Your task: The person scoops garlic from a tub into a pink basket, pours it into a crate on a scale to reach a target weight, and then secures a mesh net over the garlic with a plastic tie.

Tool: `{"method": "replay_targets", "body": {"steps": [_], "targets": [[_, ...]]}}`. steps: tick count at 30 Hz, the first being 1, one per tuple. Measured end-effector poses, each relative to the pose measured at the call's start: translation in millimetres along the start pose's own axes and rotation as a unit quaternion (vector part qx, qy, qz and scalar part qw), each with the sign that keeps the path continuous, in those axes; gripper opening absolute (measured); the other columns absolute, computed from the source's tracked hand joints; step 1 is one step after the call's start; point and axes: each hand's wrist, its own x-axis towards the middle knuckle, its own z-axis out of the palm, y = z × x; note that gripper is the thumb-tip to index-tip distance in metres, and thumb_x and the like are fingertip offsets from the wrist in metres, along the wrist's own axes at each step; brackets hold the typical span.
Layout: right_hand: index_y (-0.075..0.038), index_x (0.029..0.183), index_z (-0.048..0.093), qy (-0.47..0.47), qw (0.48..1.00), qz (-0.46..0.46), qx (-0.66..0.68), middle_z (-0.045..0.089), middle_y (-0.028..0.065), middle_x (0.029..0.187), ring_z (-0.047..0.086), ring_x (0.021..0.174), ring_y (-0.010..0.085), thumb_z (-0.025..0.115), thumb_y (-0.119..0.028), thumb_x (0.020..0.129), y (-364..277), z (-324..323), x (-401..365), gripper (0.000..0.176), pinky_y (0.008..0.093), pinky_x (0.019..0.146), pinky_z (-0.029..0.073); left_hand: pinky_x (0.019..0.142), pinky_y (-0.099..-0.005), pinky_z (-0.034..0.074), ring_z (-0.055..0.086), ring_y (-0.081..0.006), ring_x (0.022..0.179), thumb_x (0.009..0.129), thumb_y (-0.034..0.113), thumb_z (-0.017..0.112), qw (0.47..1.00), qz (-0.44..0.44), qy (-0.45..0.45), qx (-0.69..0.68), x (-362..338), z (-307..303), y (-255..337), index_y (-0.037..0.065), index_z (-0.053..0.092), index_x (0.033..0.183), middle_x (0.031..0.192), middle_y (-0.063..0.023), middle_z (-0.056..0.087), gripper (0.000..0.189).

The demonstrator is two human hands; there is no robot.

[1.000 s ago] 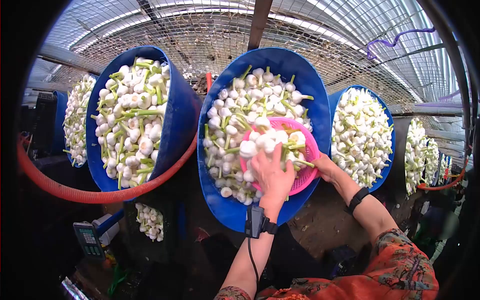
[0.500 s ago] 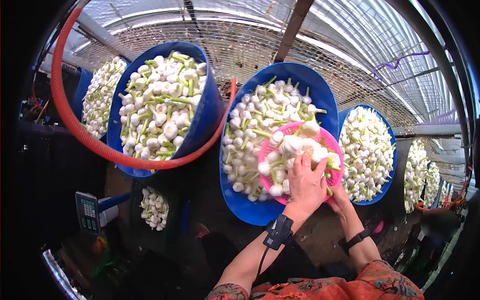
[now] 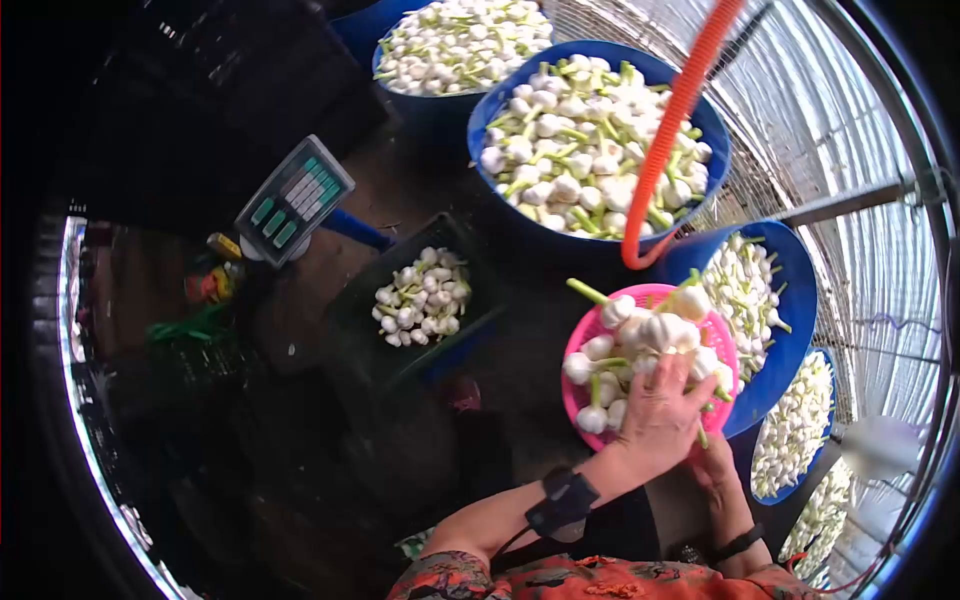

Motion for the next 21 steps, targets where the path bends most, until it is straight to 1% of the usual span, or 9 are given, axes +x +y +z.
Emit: {"method": "replay_targets", "body": {"steps": [5,8,10,12,15,17,18,20,21], "targets": [[-0.006,0.119,0.052,-0.076,0.989,0.080,-0.100,0.062,0.0074,0.090,0.062,0.070,0.0184,0.055,0.000,0.083,67.5,121.7,61.2,0.037,0.0322,0.059,0.053,0.091,-0.0477,0.037,0.042,-0.0340,0.110,0.071,0.023,0.064,0.991,-0.086,0.079,0.063,-45.0,-82.2,-137.2,0.018,0.059,0.115,0.109,-0.0155,0.048,0.045],[-0.003,0.120,0.052,-0.144,0.951,0.198,-0.191,0.062,0.0130,0.105,0.065,0.090,0.0285,0.056,-0.003,0.083,92.3,224.0,89.7,0.037,0.0452,0.081,0.056,0.095,-0.0489,0.037,0.041,-0.0376,0.111,0.073,0.024,0.066,0.983,-0.144,0.108,0.034,-76.7,-111.5,-241.5,0.017,0.057,0.118,0.109,-0.0193,0.049,0.046],[-0.003,0.119,0.053,-0.188,0.899,0.290,-0.268,0.064,0.0153,0.099,0.066,0.084,0.0253,0.059,-0.018,0.085,129.2,258.1,140.8,0.037,0.0396,0.067,0.058,0.096,-0.0480,0.036,0.041,-0.0385,0.111,0.078,0.030,0.066,0.962,-0.203,0.155,0.094,-105.2,-130.2,-289.2,0.016,0.056,0.119,0.115,-0.0206,0.048,0.045],[-0.001,0.116,0.052,-0.148,0.850,0.327,-0.385,0.064,0.0169,0.095,0.067,0.075,0.0290,0.058,-0.025,0.086,144.6,315.7,151.4,0.039,0.0395,0.058,0.057,0.093,-0.0477,0.037,0.042,-0.0368,0.110,0.079,0.033,0.066,0.945,-0.240,0.182,0.126,-135.2,-145.4,-319.1,0.014,0.056,0.119,0.118,-0.0186,0.048,0.045],[-0.002,0.118,0.049,-0.118,0.783,0.366,-0.489,0.063,0.0189,0.094,0.067,0.077,0.0342,0.055,-0.027,0.087,144.1,363.9,144.7,0.040,0.0410,0.060,0.057,0.087,-0.0452,0.039,0.050,-0.0327,0.104,0.079,0.042,0.066,0.960,-0.257,0.107,0.001,-191.0,-132.6,-335.7,0.008,0.063,0.104,0.114,-0.0156,0.055,0.042],[-0.004,0.121,0.049,-0.125,0.765,0.394,-0.494,0.063,0.0188,0.099,0.067,0.078,0.0339,0.054,-0.030,0.088,143.7,366.6,152.5,0.043,0.0416,0.060,0.056,0.079,-0.0432,0.042,0.058,-0.0299,0.089,0.077,0.049,0.066,0.970,-0.239,0.017,-0.047,-217.5,-122.8,-342.7,0.005,0.066,0.081,0.091,-0.0117,0.064,0.044],[-0.004,0.121,0.049,-0.122,0.762,0.392,-0.502,0.063,0.0188,0.099,0.067,0.078,0.0339,0.054,-0.030,0.088,148.6,368.6,151.9,0.043,0.0416,0.060,0.056,0.079,-0.0432,0.042,0.058,-0.0299,0.089,0.077,0.049,0.066,0.969,-0.240,0.025,-0.052,-226.9,-115.6,-346.1,0.005,0.066,0.081,0.091,-0.0117,0.064,0.044],[-0.006,0.125,0.048,-0.142,0.737,0.363,-0.552,0.063,0.0189,0.104,0.068,0.081,0.0338,0.051,-0.034,0.089,151.1,379.2,142.8,0.045,0.0401,0.060,0.056,0.070,-0.0402,0.045,0.059,-0.0305,0.071,0.078,0.053,0.064,0.972,-0.190,0.111,-0.086,-230.2,-110.5,-347.7,0.008,0.064,0.064,0.069,-0.0131,0.061,0.048],[-0.006,0.125,0.048,-0.141,0.736,0.362,-0.554,0.063,0.0189,0.104,0.068,0.081,0.0338,0.051,-0.034,0.089,149.6,385.4,141.6,0.045,0.0401,0.060,0.056,0.070,-0.0402,0.045,0.059,-0.0305,0.071,0.078,0.053,0.064,0.971,-0.190,0.114,-0.088,-230.0,-108.6,-350.1,0.008,0.064,0.064,0.069,-0.0131,0.061,0.048]]}}
